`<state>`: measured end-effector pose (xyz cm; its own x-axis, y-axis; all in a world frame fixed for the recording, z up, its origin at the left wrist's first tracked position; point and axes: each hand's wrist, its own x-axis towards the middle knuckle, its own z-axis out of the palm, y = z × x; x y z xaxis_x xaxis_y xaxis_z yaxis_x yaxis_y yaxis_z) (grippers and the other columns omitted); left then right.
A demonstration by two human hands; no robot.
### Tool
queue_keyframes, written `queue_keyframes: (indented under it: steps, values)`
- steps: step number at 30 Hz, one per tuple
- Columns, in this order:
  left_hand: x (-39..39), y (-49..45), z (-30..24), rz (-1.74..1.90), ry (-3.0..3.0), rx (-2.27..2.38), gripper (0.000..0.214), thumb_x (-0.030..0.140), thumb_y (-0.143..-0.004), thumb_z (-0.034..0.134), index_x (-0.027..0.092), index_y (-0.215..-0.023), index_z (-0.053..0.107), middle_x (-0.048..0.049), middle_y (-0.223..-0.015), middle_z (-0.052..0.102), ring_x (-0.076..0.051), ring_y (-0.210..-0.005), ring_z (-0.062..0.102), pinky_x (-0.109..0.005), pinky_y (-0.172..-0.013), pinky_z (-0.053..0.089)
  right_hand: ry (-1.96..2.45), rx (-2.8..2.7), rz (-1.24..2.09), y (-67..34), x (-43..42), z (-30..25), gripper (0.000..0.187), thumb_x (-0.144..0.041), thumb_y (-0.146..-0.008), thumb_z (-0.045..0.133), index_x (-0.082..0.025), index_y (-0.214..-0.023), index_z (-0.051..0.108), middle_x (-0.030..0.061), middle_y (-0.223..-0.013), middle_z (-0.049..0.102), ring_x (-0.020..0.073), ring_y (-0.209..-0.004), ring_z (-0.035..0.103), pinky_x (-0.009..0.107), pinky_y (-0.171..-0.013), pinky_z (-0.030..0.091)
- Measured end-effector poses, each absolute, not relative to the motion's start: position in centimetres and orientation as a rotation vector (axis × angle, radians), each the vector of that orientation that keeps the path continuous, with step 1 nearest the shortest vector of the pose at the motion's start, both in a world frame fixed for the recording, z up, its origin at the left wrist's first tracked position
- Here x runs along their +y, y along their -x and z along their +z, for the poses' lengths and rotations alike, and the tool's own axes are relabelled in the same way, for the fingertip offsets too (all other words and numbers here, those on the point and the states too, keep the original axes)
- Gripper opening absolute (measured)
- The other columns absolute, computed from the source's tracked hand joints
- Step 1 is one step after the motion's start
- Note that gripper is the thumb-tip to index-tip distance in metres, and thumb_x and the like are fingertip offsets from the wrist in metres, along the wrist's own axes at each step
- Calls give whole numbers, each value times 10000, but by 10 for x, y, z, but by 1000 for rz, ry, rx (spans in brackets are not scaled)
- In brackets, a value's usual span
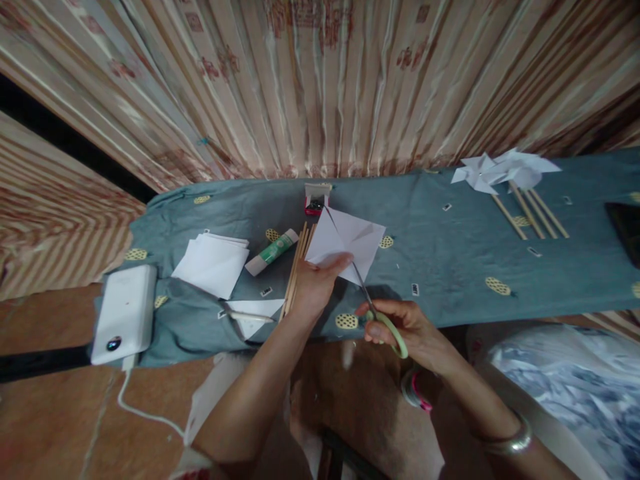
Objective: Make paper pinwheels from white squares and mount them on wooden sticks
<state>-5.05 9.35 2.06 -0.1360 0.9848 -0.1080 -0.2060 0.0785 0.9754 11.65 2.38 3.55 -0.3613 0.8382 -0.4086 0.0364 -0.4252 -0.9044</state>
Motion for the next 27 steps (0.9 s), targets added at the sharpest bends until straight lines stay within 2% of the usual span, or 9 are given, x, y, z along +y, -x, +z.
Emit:
queue_keyframes:
  steps: [9,13,19,27]
  values:
    - [94,53,18,1332,-945,1212,389,321,-646,810,172,-998,732,-66,-995,754,-235,-919,701,-334,-839,540,1309,-1123,1892,-114,27,41,398,-458,-574,850,-171,-807,702,-41,-588,564,76,-530,478,209,-494,387]
    - [94,54,19,1322,-920,1210,350,324,-642,812,155,-941,744,-71,-958,761,-239,-897,707,-330,-819,544,1328,-1063,1908,-112,27,43,408,-431,-528,875,-168,-787,699,-44,-581,576,69,-532,479,197,-491,374]
    - [95,53,22,1335,-887,1197,442,301,-631,820,144,-1032,720,-84,-1029,750,-243,-949,700,-331,-836,546,1351,-1046,1902,-110,27,42,410,-422,-512,879,-172,-780,698,-52,-566,567,65,-512,479,188,-474,379]
    - [94,51,22,1333,-870,1176,378,307,-648,780,120,-972,726,-100,-1001,751,-242,-915,701,-328,-830,535,1357,-1047,1878,-110,29,42,412,-423,-505,880,-174,-785,708,-46,-539,572,69,-474,457,197,-433,356]
